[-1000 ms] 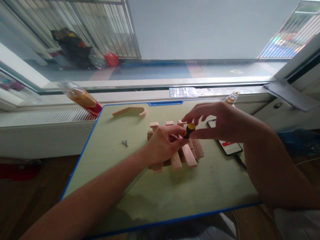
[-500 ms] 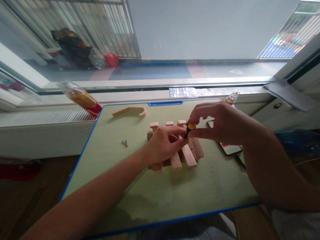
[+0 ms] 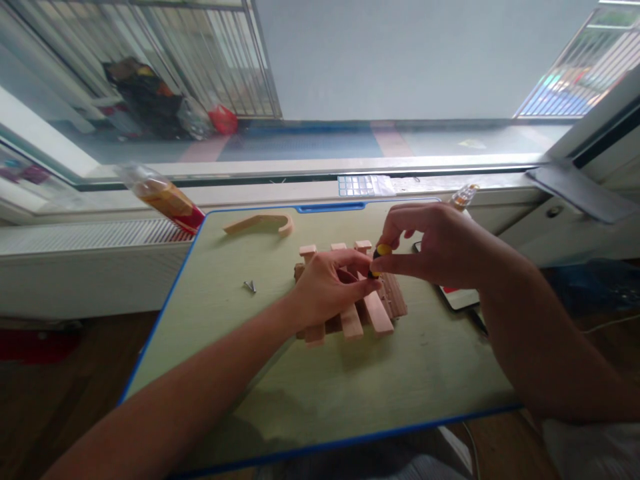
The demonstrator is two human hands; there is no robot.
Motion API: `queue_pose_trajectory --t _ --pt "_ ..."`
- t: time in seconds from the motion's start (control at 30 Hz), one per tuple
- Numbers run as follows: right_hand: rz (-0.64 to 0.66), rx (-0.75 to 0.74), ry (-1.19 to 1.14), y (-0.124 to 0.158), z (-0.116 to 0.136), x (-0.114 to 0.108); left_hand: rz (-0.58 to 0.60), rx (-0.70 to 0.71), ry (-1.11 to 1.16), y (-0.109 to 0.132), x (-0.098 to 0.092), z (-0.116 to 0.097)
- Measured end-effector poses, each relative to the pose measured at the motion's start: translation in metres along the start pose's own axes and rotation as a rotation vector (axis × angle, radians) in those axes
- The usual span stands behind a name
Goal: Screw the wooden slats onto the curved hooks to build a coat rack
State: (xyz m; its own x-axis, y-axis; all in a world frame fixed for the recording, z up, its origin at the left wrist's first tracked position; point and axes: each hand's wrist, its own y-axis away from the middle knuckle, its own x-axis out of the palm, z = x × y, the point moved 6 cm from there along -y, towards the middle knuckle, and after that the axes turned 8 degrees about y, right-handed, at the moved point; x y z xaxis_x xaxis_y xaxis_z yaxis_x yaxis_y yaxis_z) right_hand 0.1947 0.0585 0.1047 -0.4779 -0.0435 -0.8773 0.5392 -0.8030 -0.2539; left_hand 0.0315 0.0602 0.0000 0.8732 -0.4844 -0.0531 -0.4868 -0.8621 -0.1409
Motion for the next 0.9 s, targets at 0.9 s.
queue_pose_trajectory --t 0.9 --pt "-0.093 0.162 -0.084 0.021 -0.014 0.003 0.055 -0.012 -0.133 0.003 0.001 -0.005"
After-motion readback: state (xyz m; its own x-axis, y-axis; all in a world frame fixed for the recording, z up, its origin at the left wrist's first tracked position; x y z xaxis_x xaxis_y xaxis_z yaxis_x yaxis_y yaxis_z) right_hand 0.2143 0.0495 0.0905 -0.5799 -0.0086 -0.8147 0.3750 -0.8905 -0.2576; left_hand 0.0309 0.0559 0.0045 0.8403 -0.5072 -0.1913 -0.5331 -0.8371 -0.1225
